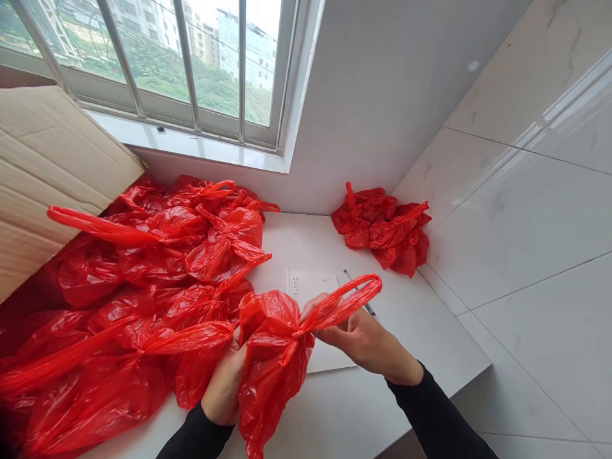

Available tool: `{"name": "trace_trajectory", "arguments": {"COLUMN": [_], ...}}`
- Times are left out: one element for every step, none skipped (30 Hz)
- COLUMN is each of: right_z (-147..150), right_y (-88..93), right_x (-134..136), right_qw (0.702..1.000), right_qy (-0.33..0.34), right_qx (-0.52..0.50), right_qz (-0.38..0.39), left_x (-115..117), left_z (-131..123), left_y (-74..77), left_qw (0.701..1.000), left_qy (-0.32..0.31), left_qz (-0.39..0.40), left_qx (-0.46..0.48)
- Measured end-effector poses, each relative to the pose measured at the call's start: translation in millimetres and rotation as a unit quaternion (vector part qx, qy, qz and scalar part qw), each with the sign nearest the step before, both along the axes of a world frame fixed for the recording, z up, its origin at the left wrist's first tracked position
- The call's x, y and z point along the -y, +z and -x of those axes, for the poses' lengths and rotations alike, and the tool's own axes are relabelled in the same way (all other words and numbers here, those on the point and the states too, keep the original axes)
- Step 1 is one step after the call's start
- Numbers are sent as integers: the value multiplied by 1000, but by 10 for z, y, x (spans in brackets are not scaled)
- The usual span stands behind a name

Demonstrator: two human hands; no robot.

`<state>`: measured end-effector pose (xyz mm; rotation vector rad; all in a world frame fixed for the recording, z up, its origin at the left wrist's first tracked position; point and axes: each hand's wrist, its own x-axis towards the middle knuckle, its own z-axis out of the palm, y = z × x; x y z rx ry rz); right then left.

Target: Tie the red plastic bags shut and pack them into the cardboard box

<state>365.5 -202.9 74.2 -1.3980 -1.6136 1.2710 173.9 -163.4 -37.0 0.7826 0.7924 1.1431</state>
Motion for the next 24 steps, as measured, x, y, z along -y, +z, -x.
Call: {"name": "trace_trajectory", "arguments": {"right_z": [0, -2, -6, -11, -18, -27, -39, -53, -69, -84, -99, -110, -119, -125, -131, -138, -147, -162, -180, -203, -226, -247, -264, -272], "right_y": [3, 0, -7, -17, -28, -38, -47, -54, -59, -64, -68, -70, -71, -68, -60, -46, -25, 2, 32, 62, 87, 102, 104, 90], "right_x": [-3, -7, -12, -16, -18, -18, -15, -9, -2, 6, 13, 20, 26, 30, 32, 30, 24, 14, 1, -15, -32, -46, -57, -63], "right_qw": [1000, 999, 998, 996, 994, 991, 987, 982, 976, 969, 961, 954, 947, 940, 934, 926, 916, 904, 893, 884, 878, 879, 885, 892], "right_qy": [-10, -28, -49, -73, -92, -109, -126, -146, -168, -194, -222, -247, -269, -289, -306, -324, -345, -366, -384, -397, -405, -405, -399, -389], "right_qx": [13, 21, 24, 24, 23, 22, 22, 21, 18, 13, 5, -4, -13, -21, -27, -35, -47, -61, -77, -91, -100, -106, -110, -117], "right_qz": [-4, -11, -23, -39, -59, -80, -100, -119, -136, -151, -163, -171, -176, -180, -182, -188, -199, -211, -222, -230, -233, -229, -215, -197], "left_x": [-10, -21, -32, -41, -47, -49, -48, -44, -38, -31, -23, -17, -11, -6, -3, -1, 0, 0, 0, -1, -2, -2, -2, -2], "left_z": [2, 1, -2, -7, -13, -19, -25, -31, -36, -40, -44, -49, -53, -58, -63, -67, -70, -70, -68, -64, -57, -50, -43, -37], "left_y": [-10, -26, -45, -63, -78, -89, -93, -91, -84, -73, -60, -47, -34, -24, -17, -15, -17, -24, -35, -50, -68, -86, -103, -117], "left_qw": [1000, 1000, 1000, 1000, 999, 999, 999, 998, 998, 997, 997, 997, 997, 997, 997, 997, 998, 998, 998, 998, 998, 998, 998, 998], "left_qy": [-13, -21, -23, -22, -21, -24, -31, -38, -44, -50, -55, -58, -59, -59, -59, -56, -51, -48, -47, -47, -49, -48, -43, -32], "left_qz": [2, 6, 12, 18, 25, 32, 37, 43, 48, 52, 54, 54, 54, 52, 51, 50, 48, 46, 44, 43, 42, 42, 44, 47], "left_qx": [3, 4, 3, 0, -4, -7, -8, -6, -2, 1, 3, 4, 4, 4, 5, 4, 2, 0, -2, -2, 1, 4, 6, 8]}}
